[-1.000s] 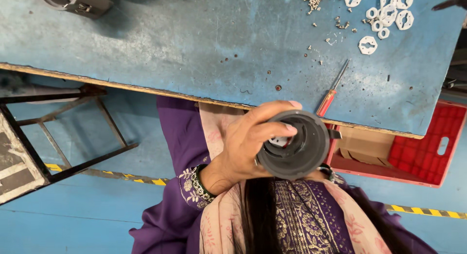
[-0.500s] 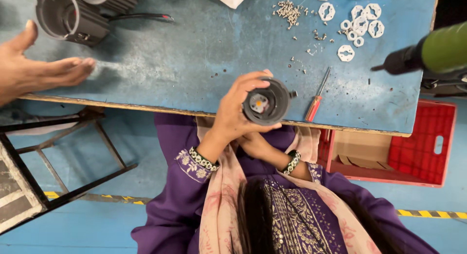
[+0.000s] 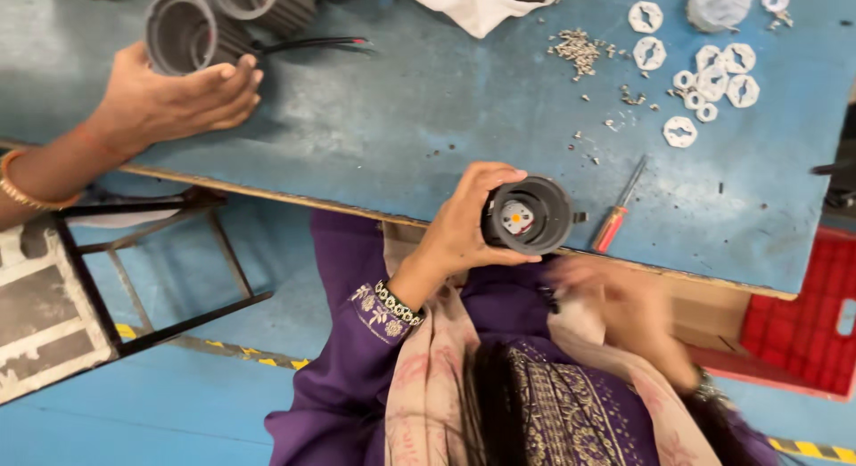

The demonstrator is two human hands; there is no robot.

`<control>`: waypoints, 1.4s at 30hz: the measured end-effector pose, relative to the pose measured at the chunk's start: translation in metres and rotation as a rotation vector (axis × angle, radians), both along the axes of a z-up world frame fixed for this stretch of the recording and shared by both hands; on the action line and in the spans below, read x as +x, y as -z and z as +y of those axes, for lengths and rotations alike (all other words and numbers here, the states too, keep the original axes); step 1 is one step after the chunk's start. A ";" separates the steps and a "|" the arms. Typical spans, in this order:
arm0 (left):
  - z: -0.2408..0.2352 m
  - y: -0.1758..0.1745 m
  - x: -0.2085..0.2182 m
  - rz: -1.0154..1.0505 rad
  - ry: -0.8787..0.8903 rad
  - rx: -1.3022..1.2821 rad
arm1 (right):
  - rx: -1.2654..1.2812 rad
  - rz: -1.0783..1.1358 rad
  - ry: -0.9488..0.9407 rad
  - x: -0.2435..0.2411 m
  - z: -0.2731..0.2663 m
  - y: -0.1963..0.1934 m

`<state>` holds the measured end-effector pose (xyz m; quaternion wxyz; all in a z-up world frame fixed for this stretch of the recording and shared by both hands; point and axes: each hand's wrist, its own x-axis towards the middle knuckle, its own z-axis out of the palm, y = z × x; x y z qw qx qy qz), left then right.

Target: The person assembles a light fixture by hand and using a screwdriver. They insert an LED circuit board into a cylindrical housing, position it correctly, and secure it with screws while using a small screwdriver to adjust components inside.

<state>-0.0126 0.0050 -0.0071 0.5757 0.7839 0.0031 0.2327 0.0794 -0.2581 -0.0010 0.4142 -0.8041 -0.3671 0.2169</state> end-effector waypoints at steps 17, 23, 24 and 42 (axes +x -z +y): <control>-0.010 -0.002 0.003 -0.069 -0.047 0.177 | 0.017 -0.807 -0.092 0.079 0.004 -0.064; -0.010 0.005 0.006 -0.098 -0.012 0.221 | 0.994 0.432 0.407 0.034 0.012 -0.030; -0.010 0.005 0.004 -0.105 -0.017 0.216 | 1.041 0.548 0.391 0.031 0.013 -0.023; -0.010 0.008 0.003 -0.069 -0.004 0.221 | 0.618 -0.322 -0.076 0.007 0.034 0.003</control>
